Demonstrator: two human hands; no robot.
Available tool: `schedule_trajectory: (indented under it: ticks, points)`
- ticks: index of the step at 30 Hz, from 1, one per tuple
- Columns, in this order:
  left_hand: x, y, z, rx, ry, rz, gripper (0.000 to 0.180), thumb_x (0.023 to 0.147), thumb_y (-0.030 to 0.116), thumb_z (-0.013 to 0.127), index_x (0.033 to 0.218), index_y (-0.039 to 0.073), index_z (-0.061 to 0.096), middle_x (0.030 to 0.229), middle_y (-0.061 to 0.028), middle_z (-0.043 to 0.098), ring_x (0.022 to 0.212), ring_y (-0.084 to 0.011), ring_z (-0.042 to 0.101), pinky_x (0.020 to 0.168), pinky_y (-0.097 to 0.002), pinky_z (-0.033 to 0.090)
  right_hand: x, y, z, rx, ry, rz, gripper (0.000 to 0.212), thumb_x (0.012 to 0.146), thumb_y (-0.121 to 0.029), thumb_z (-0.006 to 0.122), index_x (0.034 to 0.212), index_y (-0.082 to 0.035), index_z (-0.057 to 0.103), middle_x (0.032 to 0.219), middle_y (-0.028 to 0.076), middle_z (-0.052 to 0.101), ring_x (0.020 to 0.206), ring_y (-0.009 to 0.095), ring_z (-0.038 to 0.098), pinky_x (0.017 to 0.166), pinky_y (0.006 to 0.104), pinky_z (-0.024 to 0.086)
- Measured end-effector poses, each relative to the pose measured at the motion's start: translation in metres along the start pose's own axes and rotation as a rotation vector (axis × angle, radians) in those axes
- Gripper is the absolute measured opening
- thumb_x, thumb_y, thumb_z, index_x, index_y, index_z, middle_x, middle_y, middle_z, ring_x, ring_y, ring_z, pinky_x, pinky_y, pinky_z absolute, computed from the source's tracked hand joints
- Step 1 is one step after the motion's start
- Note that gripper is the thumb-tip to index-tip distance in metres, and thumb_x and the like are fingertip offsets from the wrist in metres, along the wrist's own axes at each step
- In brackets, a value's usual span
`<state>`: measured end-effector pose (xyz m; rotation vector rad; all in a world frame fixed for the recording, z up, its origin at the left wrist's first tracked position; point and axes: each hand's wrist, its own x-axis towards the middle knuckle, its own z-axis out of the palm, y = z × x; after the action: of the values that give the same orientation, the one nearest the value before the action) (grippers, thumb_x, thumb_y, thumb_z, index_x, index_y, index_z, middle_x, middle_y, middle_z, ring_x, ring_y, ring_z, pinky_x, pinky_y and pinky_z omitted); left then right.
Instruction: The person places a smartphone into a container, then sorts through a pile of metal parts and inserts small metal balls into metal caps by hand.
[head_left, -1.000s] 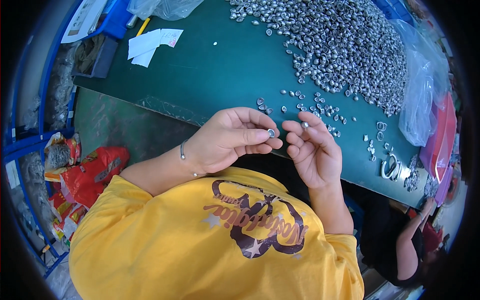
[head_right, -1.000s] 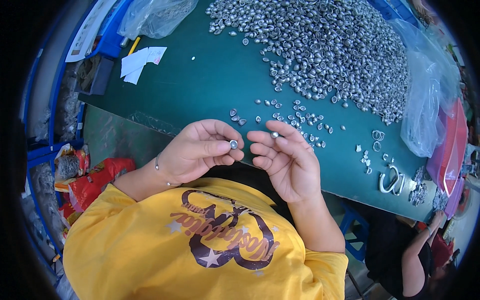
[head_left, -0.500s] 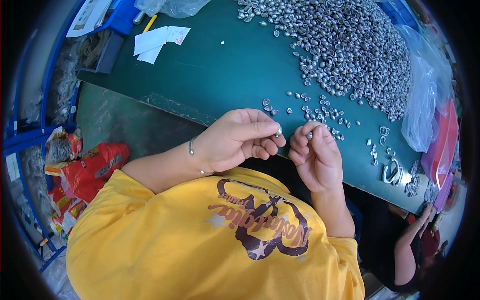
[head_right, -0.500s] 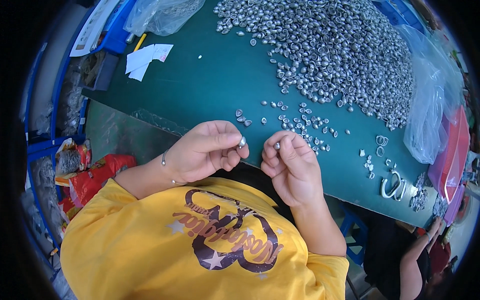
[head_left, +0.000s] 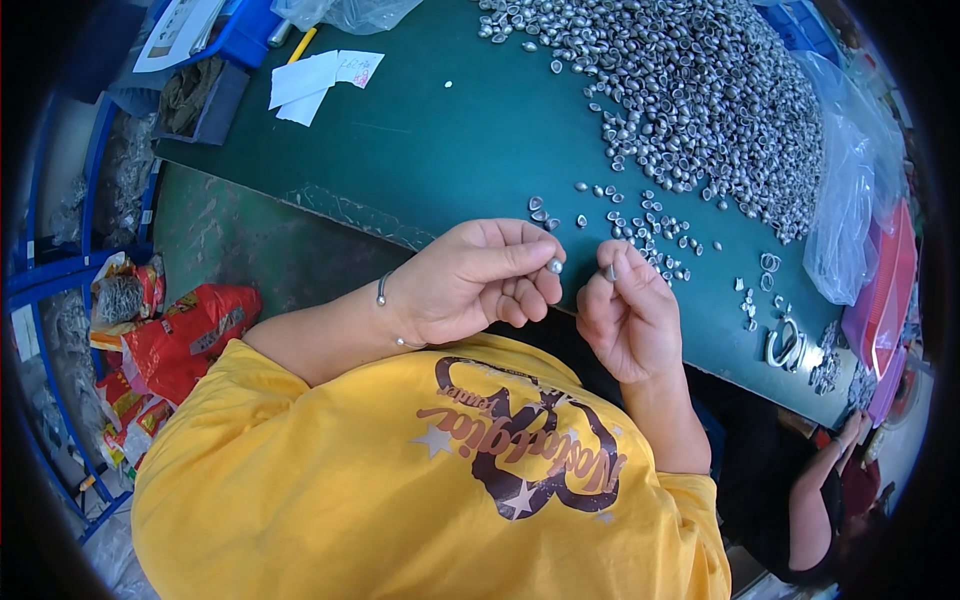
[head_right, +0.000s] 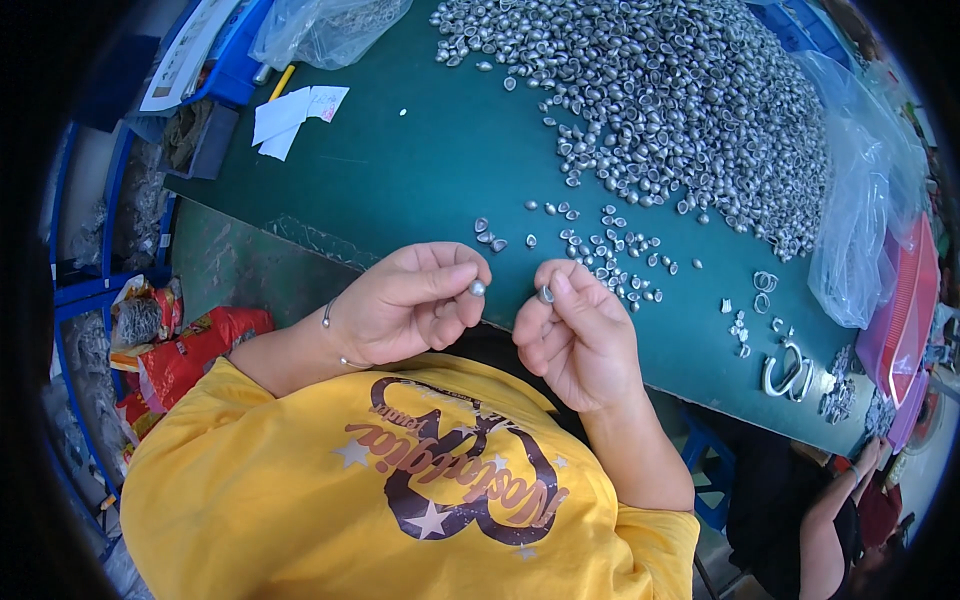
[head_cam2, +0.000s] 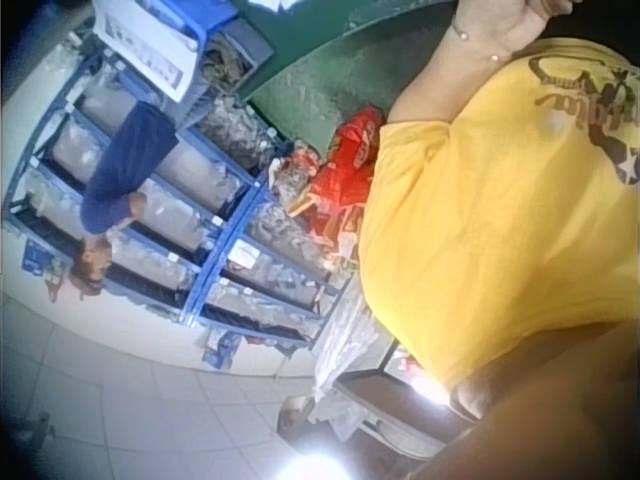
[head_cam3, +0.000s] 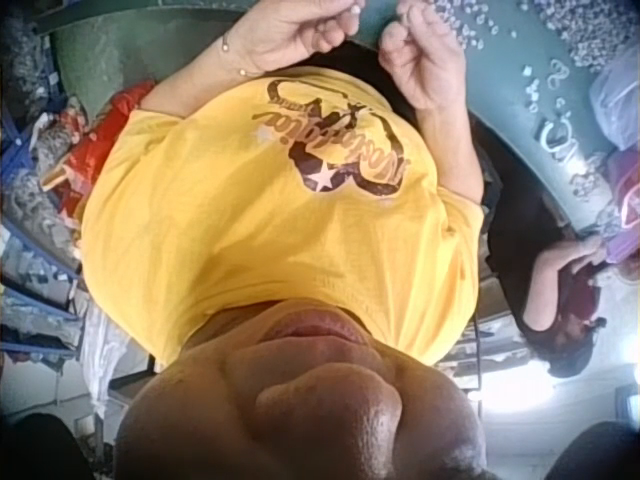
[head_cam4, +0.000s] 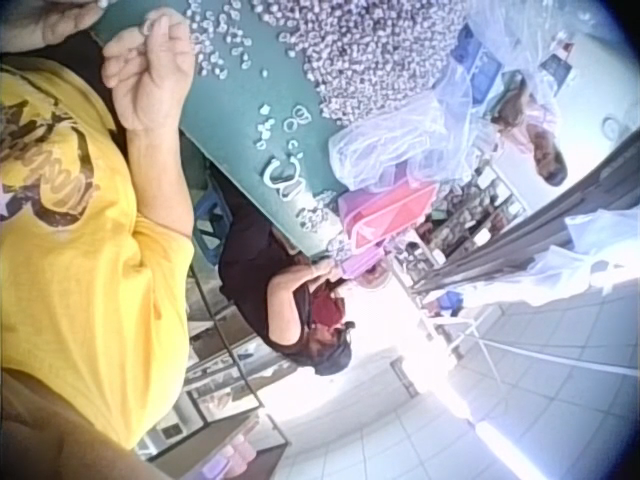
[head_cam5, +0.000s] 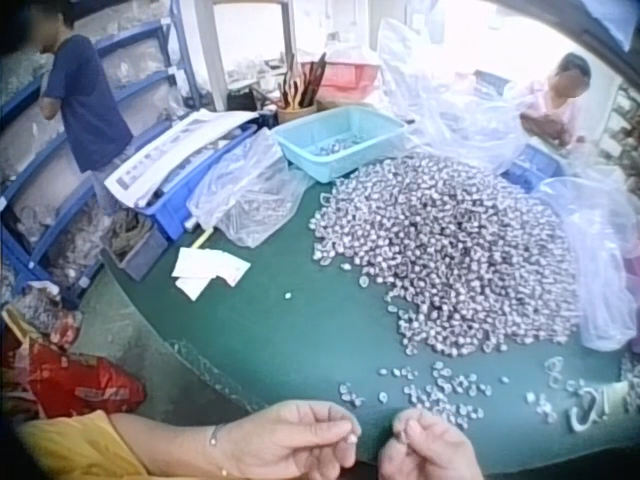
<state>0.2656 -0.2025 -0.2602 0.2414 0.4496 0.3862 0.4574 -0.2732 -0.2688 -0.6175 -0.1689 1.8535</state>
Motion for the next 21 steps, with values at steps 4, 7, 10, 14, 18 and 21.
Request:
schedule_trajectory:
  ticks: [4, 7, 10, 14, 18, 21]
  points:
    - [-0.001, 0.003, -0.002, -0.071, 0.006, -0.018, 0.012, 0.092, 0.012, 0.046, 0.096, 0.002, 0.051, 0.078, -0.0075, 0.058, 0.053, -0.0073, 0.052, 0.046, -0.0161, 0.043, 0.003, -0.002, 0.008, 0.071, -0.064, 0.024, 0.017, 0.094, -0.019, 0.041, 0.093, -0.003, 0.047, 0.065, 0.01, 0.058, 0.042, 0.013, 0.044, 0.038, 0.0195, 0.033]
    - [-0.004, 0.006, 0.001, -0.09, -0.041, 0.02, 0.013, 0.093, 0.012, 0.045, 0.097, 0.002, 0.051, 0.074, -0.0047, 0.052, 0.047, -0.0047, 0.04, 0.041, -0.0159, 0.034, 0.007, -0.009, 0.02, -0.057, 0.158, 0.031, 0.017, 0.095, -0.019, 0.04, 0.092, -0.003, 0.047, 0.056, 0.004, 0.049, 0.04, 0.009, 0.033, 0.037, 0.0195, 0.027]
    - [-0.006, 0.013, -0.003, 0.041, 0.014, 0.119, 0.015, 0.093, 0.013, 0.044, 0.1, 0.002, 0.051, 0.074, -0.0039, 0.05, 0.048, -0.0041, 0.036, 0.04, -0.0161, 0.031, 0.011, -0.011, 0.016, -0.706, 0.142, -0.109, 0.014, 0.091, -0.016, 0.05, 0.087, -0.003, 0.052, 0.059, 0.003, 0.049, 0.043, 0.012, 0.038, 0.039, 0.0238, 0.03]
    - [0.001, 0.02, -0.007, 0.717, 0.203, 0.47, 0.011, 0.087, 0.008, 0.055, 0.095, 0.002, 0.057, 0.075, -0.0011, 0.05, 0.057, -0.0045, 0.044, 0.049, -0.0165, 0.036, 0.03, -0.002, 0.029, -1.789, 0.068, -0.872, 0.012, 0.075, -0.01, 0.065, 0.082, -0.005, 0.058, 0.063, 0.012, 0.049, 0.058, 0.03, 0.054, 0.052, 0.0375, 0.044]
    - [0.015, 0.026, -0.001, 1.533, 0.36, 0.808, 0.009, 0.076, 0.002, 0.065, 0.084, 0.002, 0.062, 0.076, -0.0051, 0.054, 0.063, -0.0121, 0.052, 0.057, -0.0232, 0.043, 0.033, 0.003, 0.03, -2.066, 0.142, -0.78, 0.011, 0.074, -0.009, 0.064, 0.083, -0.005, 0.059, 0.067, 0.011, 0.05, 0.06, 0.029, 0.054, 0.052, 0.0374, 0.044]
    - [0.021, 0.025, -0.006, 1.72, 0.273, 0.951, 0.012, 0.072, 0.002, 0.066, 0.084, 0.001, 0.062, 0.077, -0.0115, 0.055, 0.067, -0.0254, 0.055, 0.061, -0.0319, 0.046, 0.034, 0.004, 0.028, -2.077, 0.124, -0.844, 0.01, 0.075, -0.009, 0.063, 0.083, -0.004, 0.059, 0.067, 0.012, 0.05, 0.06, 0.029, 0.054, 0.053, 0.0373, 0.044]
